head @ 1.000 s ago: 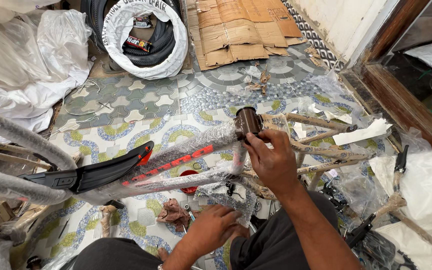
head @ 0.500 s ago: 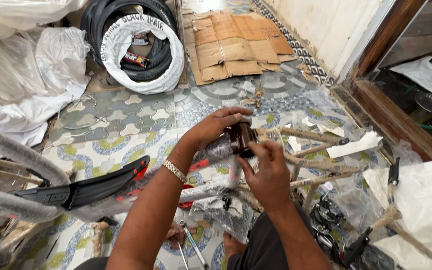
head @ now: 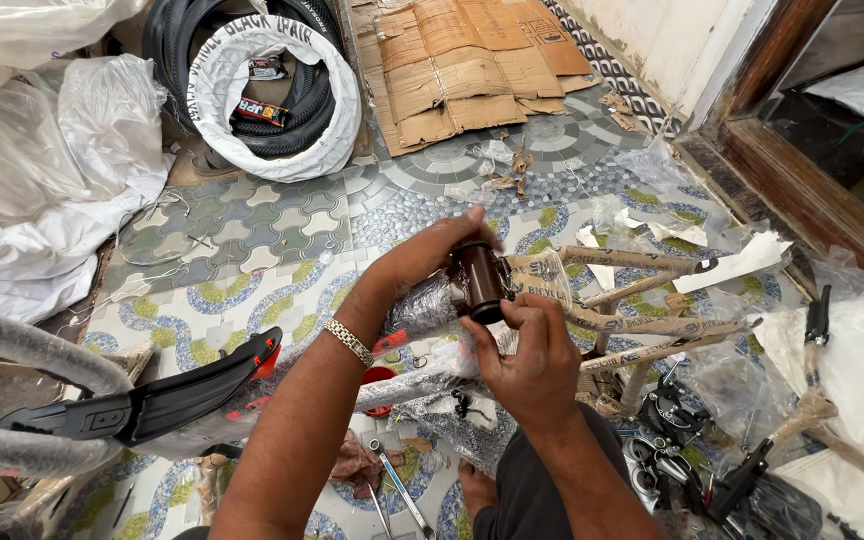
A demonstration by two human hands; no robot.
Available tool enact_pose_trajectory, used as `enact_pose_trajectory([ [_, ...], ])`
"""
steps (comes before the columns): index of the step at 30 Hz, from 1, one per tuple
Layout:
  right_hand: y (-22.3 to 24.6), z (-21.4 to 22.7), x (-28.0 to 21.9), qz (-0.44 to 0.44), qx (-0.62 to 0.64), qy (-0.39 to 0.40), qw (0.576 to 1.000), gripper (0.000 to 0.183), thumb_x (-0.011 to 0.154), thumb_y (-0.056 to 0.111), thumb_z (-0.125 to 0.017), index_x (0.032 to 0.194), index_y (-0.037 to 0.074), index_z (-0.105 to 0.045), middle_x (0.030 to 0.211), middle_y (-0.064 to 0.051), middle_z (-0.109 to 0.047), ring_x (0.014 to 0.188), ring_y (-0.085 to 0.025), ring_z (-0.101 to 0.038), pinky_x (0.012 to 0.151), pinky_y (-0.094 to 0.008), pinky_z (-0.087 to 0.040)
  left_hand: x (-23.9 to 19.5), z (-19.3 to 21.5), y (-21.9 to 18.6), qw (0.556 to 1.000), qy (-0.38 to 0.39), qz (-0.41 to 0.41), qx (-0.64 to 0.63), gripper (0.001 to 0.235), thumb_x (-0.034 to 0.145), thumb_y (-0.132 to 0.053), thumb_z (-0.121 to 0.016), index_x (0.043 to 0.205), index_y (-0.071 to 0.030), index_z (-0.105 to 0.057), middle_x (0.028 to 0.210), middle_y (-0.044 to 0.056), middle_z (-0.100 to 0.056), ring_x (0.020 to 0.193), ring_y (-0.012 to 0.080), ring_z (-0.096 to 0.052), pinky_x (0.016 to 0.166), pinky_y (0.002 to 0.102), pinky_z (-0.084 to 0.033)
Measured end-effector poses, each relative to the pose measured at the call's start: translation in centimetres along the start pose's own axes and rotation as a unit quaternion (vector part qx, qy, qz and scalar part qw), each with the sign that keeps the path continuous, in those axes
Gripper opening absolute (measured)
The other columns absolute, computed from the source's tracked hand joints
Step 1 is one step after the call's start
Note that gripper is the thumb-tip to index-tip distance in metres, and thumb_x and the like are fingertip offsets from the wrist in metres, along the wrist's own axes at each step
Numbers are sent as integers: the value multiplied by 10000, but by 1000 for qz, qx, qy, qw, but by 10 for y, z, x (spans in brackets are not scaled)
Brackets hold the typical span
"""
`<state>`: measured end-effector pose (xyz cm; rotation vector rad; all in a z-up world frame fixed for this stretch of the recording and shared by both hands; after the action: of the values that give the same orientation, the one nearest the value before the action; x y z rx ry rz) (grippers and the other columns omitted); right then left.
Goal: The person assembles a bicycle by first tightening the handlebar stem with a wrench. They then remove a cylindrical part from the frame, apply red grease to it, and reinsert it into the frame.
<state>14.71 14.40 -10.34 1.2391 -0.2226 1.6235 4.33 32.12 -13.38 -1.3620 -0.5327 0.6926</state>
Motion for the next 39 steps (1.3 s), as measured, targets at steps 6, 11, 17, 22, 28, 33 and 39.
enact_pose_trajectory([
  [6, 7, 3, -4, 16, 2, -11, 1000, 512, 849, 225, -868, 1227, 34, -581, 1113, -154, -561, 935, -252, -642, 731, -326, -593, -15, -9, -22, 971, 96, -66, -209, 440, 896, -360, -690, 1245, -97, -641, 1170, 119, -694, 1104, 205, -661, 986, 299, -551],
  [11, 15, 5, 0, 78, -38, 0, 996, 405, 867, 124, -848, 1224, 100, -660, 1120, -98, -559, 984, -232, -635, 784, -346, -590, 0, 0, 9, 998, 41, -26, -46, 565, 983, -588, -558, 1165, -69, -691, 1029, 97, -683, 890, 166, -616, 760, 297, -518],
  [17, 7, -1, -4, 44, -16, -2, 999, 379, 872, 132, -853, 1179, 50, -648, 1110, -132, -593, 944, -231, -683, 719, -314, -618, 5, 5, 16, 1000, -3, 17, 25, 742, 974, -712, -377, 1115, -79, -737, 981, 97, -692, 816, 154, -593, 713, 294, -497],
  [22, 5, -2, -7, -5, 33, -36, 999, 417, 887, 149, -863, 1149, -2, -576, 1138, -151, -603, 977, -236, -716, 738, -336, -622, -10, -5, -18, 986, 84, -93, -109, 566, 895, -428, -703, 1345, -100, -599, 1291, 104, -680, 1183, 176, -633, 1024, 304, -494],
  [28, 22, 9, 6, -3, -65, 10, 998, 441, 854, 240, -849, 1082, -15, -569, 1080, -191, -625, 918, -300, -718, 714, -355, -615, -16, -3, -11, 968, 104, -91, -211, 365, 972, -242, -698, 1278, -49, -653, 1229, 96, -691, 1174, 200, -660, 1042, 332, -535],
  [33, 19, 6, 19, -18, -97, 99, 990, 398, 874, 299, -820, 987, 8, -575, 820, -140, -677, 727, -293, -709, 614, -410, -577, -12, -1, 0, 983, 84, -63, -154, 341, 1007, -289, -676, 1264, -66, -696, 1088, 37, -707, 909, 110, -600, 791, 256, -488],
  [39, 11, -6, 10, -57, -48, 84, 994, 402, 912, 286, -789, 1045, -4, -546, 755, -105, -655, 632, -264, -674, 565, -410, -543, -11, -1, -4, 986, 91, -83, -112, 363, 1019, -354, -652, 1255, -83, -706, 1033, 17, -721, 860, 86, -593, 740, 240, -480],
])
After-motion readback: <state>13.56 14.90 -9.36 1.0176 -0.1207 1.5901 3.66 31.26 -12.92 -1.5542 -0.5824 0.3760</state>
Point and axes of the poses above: each hand's wrist, its own x-axis towards the middle knuckle, its own z-axis out of the back of the hand, y = z × x, the point moved 7 cm from there along x, towards the middle knuckle
